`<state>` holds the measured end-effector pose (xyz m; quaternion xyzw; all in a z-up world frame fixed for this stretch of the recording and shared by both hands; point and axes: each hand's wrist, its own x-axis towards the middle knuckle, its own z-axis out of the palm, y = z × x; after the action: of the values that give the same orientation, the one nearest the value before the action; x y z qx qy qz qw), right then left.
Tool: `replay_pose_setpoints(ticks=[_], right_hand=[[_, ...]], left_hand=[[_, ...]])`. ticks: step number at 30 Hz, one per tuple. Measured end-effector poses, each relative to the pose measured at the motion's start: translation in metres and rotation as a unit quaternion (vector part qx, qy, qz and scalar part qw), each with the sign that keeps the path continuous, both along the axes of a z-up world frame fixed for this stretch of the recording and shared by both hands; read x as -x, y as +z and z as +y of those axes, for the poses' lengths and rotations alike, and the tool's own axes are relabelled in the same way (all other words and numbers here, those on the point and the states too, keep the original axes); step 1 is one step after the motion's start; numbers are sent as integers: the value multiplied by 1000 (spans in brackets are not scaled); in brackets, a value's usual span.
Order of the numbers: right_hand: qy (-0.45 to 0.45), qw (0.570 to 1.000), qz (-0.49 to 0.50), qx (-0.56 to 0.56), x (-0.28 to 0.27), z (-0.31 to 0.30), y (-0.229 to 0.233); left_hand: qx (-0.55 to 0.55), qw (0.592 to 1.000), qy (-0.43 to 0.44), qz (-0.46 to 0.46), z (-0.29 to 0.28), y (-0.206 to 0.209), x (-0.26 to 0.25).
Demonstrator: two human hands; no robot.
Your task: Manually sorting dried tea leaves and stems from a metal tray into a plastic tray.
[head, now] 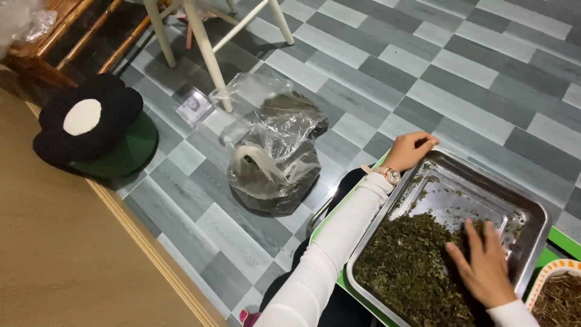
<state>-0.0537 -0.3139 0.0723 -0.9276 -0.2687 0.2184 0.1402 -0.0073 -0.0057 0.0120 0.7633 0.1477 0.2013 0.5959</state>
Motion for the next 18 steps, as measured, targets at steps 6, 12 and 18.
replay_pose_setpoints(ticks=[6,12,18], right_hand=[[131,991,33,-5,20,31,-2],[310,945,-89,58,55,47,-3],[365,909,-151,133,83,36,-7]], left_hand=[[11,1000,-1,16,-2,9,5],[15,1000,2,3,0,4,2],[7,1000,9,-10,-1,3,2]])
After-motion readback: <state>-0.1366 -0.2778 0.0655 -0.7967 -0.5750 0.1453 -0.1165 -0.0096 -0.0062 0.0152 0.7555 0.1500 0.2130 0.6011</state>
